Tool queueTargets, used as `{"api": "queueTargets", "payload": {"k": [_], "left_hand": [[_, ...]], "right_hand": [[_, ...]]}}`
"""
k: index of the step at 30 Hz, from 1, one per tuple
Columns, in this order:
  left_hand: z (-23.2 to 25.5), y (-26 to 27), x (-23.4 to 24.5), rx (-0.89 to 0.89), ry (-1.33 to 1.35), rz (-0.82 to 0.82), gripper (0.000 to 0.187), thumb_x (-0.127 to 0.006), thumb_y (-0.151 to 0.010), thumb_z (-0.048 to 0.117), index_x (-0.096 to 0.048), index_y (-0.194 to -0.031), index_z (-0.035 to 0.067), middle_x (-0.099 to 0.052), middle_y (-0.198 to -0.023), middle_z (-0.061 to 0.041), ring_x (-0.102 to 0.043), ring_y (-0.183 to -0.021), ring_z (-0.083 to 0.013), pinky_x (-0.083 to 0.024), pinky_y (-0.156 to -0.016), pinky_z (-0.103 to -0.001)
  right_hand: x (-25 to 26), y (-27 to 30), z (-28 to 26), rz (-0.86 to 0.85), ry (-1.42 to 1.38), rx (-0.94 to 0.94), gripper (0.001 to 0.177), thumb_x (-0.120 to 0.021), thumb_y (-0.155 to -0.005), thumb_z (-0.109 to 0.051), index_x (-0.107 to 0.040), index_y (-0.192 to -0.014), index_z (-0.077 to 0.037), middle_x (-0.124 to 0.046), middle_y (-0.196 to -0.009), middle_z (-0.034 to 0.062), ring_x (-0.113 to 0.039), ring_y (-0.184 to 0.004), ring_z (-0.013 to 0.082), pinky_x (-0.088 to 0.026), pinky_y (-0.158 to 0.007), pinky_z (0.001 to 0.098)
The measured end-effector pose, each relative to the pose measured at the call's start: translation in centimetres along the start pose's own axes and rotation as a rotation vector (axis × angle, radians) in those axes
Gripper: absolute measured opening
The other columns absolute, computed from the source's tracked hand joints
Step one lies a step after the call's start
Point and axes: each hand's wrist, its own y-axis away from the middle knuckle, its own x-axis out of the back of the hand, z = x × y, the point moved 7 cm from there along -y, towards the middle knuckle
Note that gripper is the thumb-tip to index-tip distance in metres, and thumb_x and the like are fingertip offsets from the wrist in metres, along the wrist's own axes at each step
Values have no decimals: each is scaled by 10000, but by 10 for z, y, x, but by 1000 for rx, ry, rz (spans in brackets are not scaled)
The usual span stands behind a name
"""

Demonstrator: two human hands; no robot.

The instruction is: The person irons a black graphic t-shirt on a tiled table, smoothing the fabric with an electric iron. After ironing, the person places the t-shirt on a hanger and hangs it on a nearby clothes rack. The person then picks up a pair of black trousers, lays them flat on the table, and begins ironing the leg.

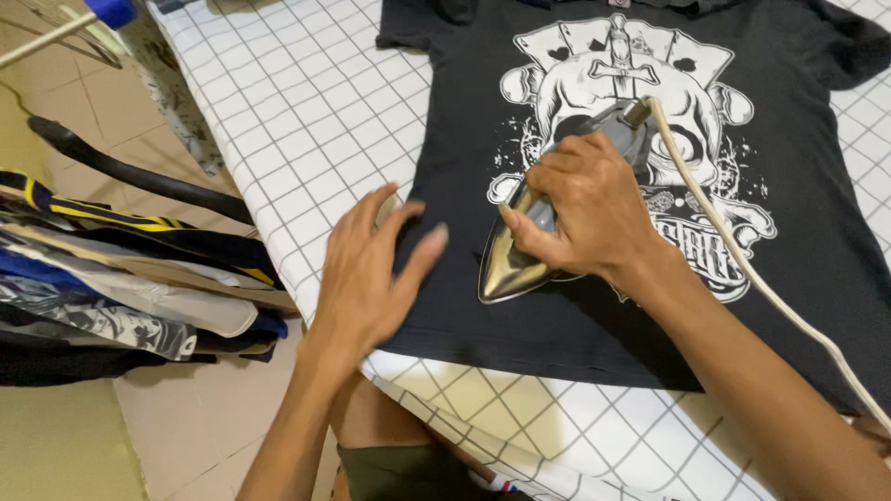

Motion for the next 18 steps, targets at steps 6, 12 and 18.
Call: {"api": "queueTargets", "payload": {"k": [6,12,18], "left_hand": [[-40,-108,-24,120,-88,25,531,-572,-1002,512,-734,-1041,7,-717,-1034,-174,-639,-1009,-357,-498,-889,-479],[-70,-182,-60,287,-140,-67,589,-732,-866,568,-708,-862,-21,-705,-940,-224,-698,-890,-386,-559,-758,-490],[-83,-201,-80,340,-38,-82,279,-744,-866,290,-736,-805,18,-772,-870,-185,-744,-921,-365,-573,-857,-454]], "right_hand": [[4,-5,16,-202,122,121,921,-552,-728,-878,-777,-962,-16,-731,-868,160,-663,-782,288,-511,-852,468],[0,-11,48,-303,151,17,1102,-536,-520,-984,-780,-1008,-26,-744,-884,156,-705,-837,312,-579,-759,476],[-2,-6,56,-281,219,-113,975,-521,-653,-925,-786,-1037,-70,-756,-894,143,-725,-829,308,-591,-756,469]]}}
